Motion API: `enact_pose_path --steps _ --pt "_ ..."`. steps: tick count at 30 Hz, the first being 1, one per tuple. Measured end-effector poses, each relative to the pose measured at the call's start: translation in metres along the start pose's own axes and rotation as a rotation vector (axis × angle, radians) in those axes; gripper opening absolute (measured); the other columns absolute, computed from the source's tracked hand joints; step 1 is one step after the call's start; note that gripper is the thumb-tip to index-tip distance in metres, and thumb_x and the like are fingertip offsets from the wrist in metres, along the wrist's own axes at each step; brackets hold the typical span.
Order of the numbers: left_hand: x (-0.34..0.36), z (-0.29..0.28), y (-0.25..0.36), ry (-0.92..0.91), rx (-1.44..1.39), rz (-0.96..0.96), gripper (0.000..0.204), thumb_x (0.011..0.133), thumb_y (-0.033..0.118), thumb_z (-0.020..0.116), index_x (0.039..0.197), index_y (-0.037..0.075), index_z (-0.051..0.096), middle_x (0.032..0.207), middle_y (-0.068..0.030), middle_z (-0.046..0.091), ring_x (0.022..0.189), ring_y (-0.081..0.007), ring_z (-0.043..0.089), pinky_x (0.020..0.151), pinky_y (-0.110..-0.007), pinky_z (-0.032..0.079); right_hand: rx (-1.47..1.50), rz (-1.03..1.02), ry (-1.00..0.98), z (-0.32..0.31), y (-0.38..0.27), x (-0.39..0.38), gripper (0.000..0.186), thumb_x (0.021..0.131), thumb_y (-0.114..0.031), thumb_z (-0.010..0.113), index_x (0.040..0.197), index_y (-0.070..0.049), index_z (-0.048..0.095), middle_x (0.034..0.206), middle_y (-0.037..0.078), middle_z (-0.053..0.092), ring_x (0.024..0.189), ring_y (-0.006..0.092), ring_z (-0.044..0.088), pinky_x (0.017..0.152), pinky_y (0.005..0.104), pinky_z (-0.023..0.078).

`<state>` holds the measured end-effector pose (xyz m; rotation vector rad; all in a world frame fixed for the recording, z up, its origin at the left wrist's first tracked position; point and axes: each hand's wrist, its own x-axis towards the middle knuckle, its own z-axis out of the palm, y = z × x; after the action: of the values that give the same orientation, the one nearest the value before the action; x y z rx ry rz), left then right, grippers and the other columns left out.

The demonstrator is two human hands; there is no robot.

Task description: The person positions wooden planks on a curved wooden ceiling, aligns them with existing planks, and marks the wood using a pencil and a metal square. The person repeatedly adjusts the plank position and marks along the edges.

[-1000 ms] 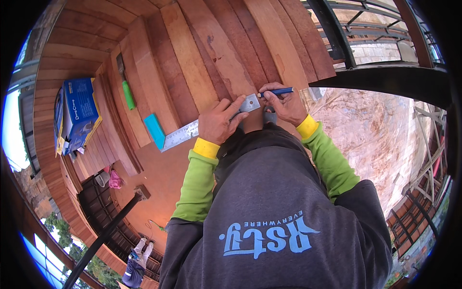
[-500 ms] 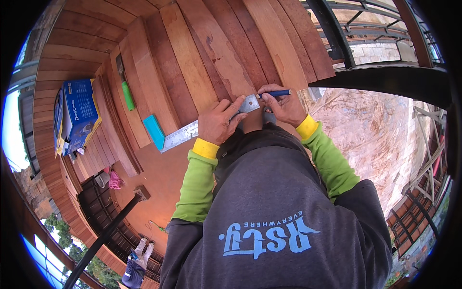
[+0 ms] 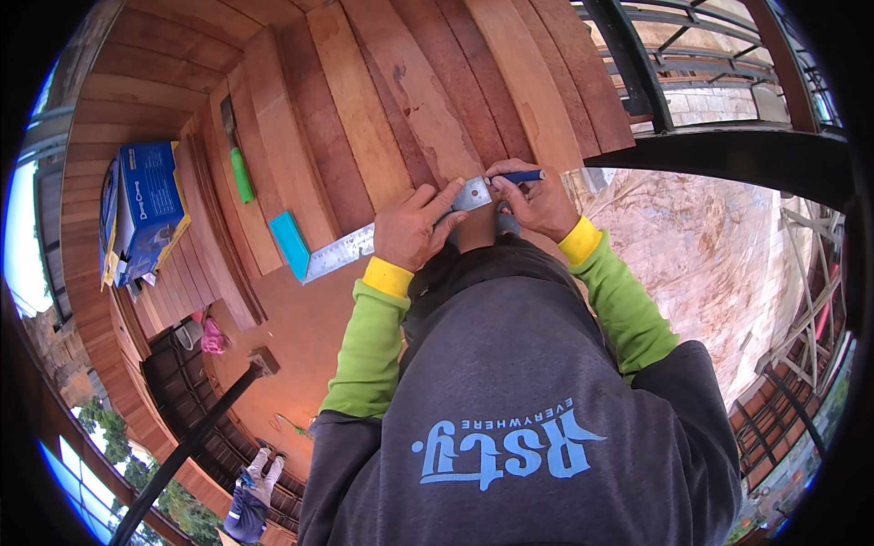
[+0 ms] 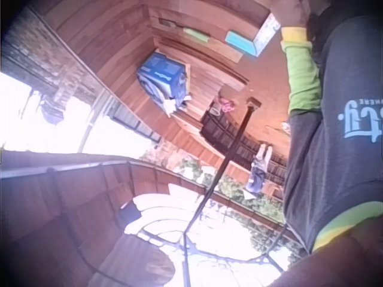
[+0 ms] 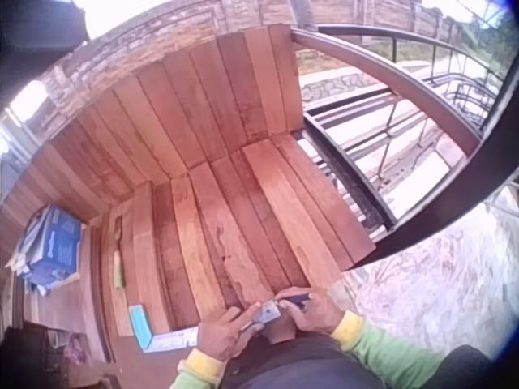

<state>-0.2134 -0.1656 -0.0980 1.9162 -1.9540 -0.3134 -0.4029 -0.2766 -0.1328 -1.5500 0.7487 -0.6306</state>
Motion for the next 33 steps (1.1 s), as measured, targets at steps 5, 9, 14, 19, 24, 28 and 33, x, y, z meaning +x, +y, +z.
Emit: enact_pose_path --steps 5,9,14,19,24,28,33 --pt "-0.001 0.000 0.000 0.003 -0.006 -0.001 0.045 0.080 0.037 0.070 0.121 0.020 0.064 0.076 -0.0031 0.052 0.065 -0.0228 0.058 0.056 -0.034 0.047 -0.027 0.070 -0.058 -0.001 -0.001 -0.001 0.011 0.089 -0.006 0.061 0.094 0.002 0.065 0.083 0.014 0.068 0.072 0.0198 0.065 0.067 0.0287 0.051" --pt "0.001 0.000 0.000 0.003 -0.008 0.002 0.046 0.079 0.037 0.071 0.121 0.020 0.064 0.075 -0.0034 0.052 0.065 -0.0228 0.058 0.056 -0.034 0.048 -0.030 0.045 -0.028 -0.001 0.000 0.000 0.012 0.089 -0.007 0.060 0.094 0.002 0.064 0.082 0.015 0.068 0.074 0.0213 0.067 0.067 0.0295 0.051" --pt "0.001 0.002 -0.001 0.008 0.015 0.018 0.046 0.079 0.036 0.071 0.121 0.019 0.064 0.075 -0.0036 0.052 0.066 -0.0226 0.058 0.056 -0.034 0.048 -0.017 0.003 -0.008 0.001 0.000 0.001 0.012 0.089 -0.008 0.060 0.095 0.002 0.064 0.081 0.015 0.067 0.074 0.0217 0.067 0.068 0.0297 0.050" --pt "0.001 0.001 0.000 0.014 -0.006 0.021 0.047 0.079 0.035 0.072 0.122 0.019 0.064 0.074 -0.0034 0.051 0.065 -0.0224 0.057 0.056 -0.034 0.048 -0.065 0.069 -0.061 -0.004 -0.004 0.001 0.012 0.089 -0.008 0.061 0.095 0.001 0.064 0.082 0.016 0.068 0.075 0.0232 0.067 0.068 0.0301 0.051" --pt "0.001 0.000 0.001 0.000 0.002 0.012 0.046 0.079 0.035 0.072 0.122 0.019 0.064 0.073 -0.0034 0.050 0.064 -0.0220 0.057 0.055 -0.034 0.048 -0.028 -0.065 0.025 0.003 0.005 0.003 0.013 0.088 -0.010 0.061 0.094 0.001 0.064 0.080 0.015 0.068 0.074 0.0246 0.067 0.067 0.0320 0.050" --pt "0.001 0.002 0.000 0.026 0.012 0.033 0.046 0.079 0.035 0.072 0.121 0.019 0.065 0.072 -0.0033 0.050 0.063 -0.0218 0.056 0.054 -0.034 0.047 -0.104 -0.086 -0.014 -0.001 0.001 0.004 0.012 0.088 -0.010 0.062 0.093 0.001 0.064 0.078 0.014 0.067 0.071 0.0248 0.065 0.066 0.0321 0.050" --pt "0.002 0.002 0.000 0.027 -0.009 0.009 0.046 0.079 0.035 0.073 0.121 0.020 0.065 0.071 -0.0033 0.049 0.061 -0.0217 0.055 0.054 -0.034 0.047 -0.294 -0.005 -0.158 -0.013 0.003 -0.006 0.014 0.089 -0.012 0.060 0.092 0.001 0.063 0.073 0.013 0.064 0.065 0.0230 0.061 0.064 0.0314 0.048"
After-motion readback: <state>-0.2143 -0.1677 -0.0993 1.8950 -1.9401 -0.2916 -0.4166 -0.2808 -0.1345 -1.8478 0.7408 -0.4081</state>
